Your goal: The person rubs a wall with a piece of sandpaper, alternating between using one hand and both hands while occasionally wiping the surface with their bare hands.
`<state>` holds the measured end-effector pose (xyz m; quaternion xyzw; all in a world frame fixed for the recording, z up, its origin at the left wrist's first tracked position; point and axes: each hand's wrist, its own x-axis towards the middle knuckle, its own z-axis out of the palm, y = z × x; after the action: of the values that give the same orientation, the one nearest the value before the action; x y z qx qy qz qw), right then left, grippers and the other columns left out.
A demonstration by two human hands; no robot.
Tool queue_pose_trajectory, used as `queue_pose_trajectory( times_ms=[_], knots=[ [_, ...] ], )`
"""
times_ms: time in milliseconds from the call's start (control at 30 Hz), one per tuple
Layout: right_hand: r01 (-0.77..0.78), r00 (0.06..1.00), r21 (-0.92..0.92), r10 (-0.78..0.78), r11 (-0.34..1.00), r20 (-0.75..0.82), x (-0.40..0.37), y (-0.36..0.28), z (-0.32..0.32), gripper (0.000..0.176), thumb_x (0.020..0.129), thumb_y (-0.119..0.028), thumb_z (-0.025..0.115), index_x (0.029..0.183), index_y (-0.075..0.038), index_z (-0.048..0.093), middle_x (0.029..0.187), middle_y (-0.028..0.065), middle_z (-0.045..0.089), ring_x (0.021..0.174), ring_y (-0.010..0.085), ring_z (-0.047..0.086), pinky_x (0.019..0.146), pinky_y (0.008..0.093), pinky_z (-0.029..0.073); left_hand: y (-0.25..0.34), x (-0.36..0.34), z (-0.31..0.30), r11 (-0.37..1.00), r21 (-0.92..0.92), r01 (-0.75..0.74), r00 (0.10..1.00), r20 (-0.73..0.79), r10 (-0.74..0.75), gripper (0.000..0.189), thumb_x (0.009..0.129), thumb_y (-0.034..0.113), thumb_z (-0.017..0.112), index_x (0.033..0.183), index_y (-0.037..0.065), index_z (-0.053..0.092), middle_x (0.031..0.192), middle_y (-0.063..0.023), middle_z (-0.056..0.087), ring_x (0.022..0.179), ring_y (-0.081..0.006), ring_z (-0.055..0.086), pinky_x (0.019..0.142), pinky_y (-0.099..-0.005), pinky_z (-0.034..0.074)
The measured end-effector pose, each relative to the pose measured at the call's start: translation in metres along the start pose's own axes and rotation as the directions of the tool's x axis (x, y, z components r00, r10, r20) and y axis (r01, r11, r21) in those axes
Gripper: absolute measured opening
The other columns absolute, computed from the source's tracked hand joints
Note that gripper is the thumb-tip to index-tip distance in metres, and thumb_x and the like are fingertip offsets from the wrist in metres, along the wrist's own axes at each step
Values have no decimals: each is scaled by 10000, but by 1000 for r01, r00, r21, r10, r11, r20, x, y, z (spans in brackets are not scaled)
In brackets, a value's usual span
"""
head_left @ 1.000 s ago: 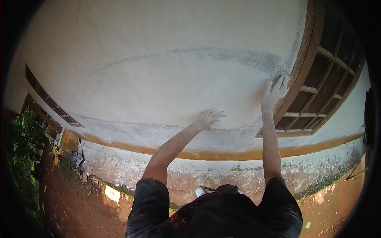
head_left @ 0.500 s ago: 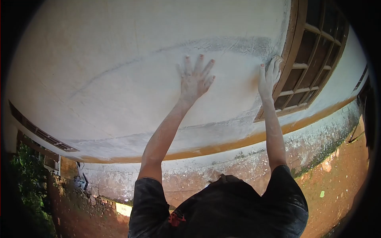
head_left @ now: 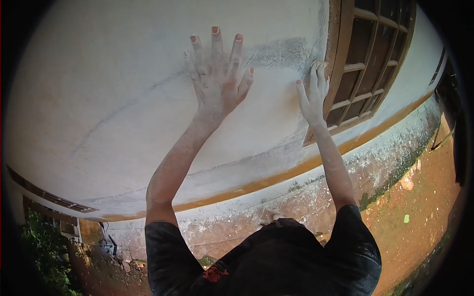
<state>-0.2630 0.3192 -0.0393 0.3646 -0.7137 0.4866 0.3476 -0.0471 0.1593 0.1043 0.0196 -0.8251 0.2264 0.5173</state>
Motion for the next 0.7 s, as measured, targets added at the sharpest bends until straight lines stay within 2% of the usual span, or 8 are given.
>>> queue_pose_trajectory(
  times_ms=[67, 167, 267, 367, 400, 500, 600, 700],
  knots=[
    [3, 1000, -33, -3, 999, 16, 0, 4, 1, 787, 1000, -414, 604, 1578, 19, 289, 1624, 295, 240, 1539, 406, 168, 1232, 586, 47, 12, -52, 72, 935, 205, -289, 938, 255, 234, 698, 1000, 535, 516, 1606, 245, 328, 1693, -21, 242, 1556, -279, 201, 1227, -565, 213],
    [29, 999, -37, -28, 999, 39, -2, 10, 0, 803, 988, -415, 623, 1577, 17, 291, 1624, 302, 226, 1536, 410, 171, 1228, 597, 45, 69, -257, 157, 799, -522, -298, 592, 556, 584, 655, 1000, 601, 471, 1528, 213, 483, 1701, -18, 221, 1557, -220, 174, 1272, -397, 135],
    [73, 997, -30, -71, 997, 43, 0, 12, -4, 810, 979, -413, 637, 1579, 10, 294, 1623, 303, 227, 1533, 412, 179, 1228, 597, 51, 117, -324, 126, 856, -514, -54, -571, 719, 396, 625, 968, 659, 519, 962, 109, 814, 1481, -92, 550, 1373, -273, 487, 1152, -441, 368],
    [102, 994, -47, -100, 994, 52, 2, 15, -16, 799, 981, -402, 636, 1585, -5, 295, 1614, 304, 254, 1523, 418, 207, 1230, 596, 55, 102, -294, 75, 750, -639, 169, 9, 762, 647, 615, 993, 626, 503, 1275, 115, 699, 1431, -97, 589, 1348, -297, 512, 1146, -476, 376],
    [111, 990, -58, -105, 992, 91, 0, 15, -15, 791, 983, -397, 633, 1586, -10, 298, 1612, 303, 261, 1519, 419, 219, 1230, 598, 56, 91, -253, 72, 761, -644, -77, 291, 715, 635, 612, 1001, 579, 508, 1412, 134, 591, 1488, -93, 542, 1430, -271, 427, 1214, -474, 291],
    [114, 992, -32, -113, 993, 49, 0, 17, -11, 718, 1007, -364, 592, 1580, -22, 327, 1612, 282, 281, 1510, 419, 243, 1231, 596, 62, 63, -73, 35, 934, -348, -81, 905, 366, 215, 592, 956, 377, 640, 1500, 183, 514, 1617, -73, 395, 1530, -313, 281, 1248, -523, 201],
    [105, 992, 7, -105, 994, 63, 4, 23, -19, 624, 1046, -344, 506, 1564, -22, 370, 1603, 272, 313, 1511, 404, 251, 1236, 580, 68, 51, -17, 67, 995, -74, 68, 998, 6, -68, 702, 964, 450, 597, 1576, 173, 393, 1677, -65, 280, 1560, -324, 192, 1254, -536, 158],
    [129, 985, 16, -130, 991, 110, 8, 29, -29, 562, 1080, -334, 407, 1549, -24, 405, 1592, 266, 343, 1516, 376, 260, 1243, 555, 73, 86, -100, 148, 900, -221, -377, 815, 383, 435, 800, 921, 497, 646, 1581, 151, 355, 1664, -112, 294, 1557, -330, 190, 1255, -468, 199]
  ],
)
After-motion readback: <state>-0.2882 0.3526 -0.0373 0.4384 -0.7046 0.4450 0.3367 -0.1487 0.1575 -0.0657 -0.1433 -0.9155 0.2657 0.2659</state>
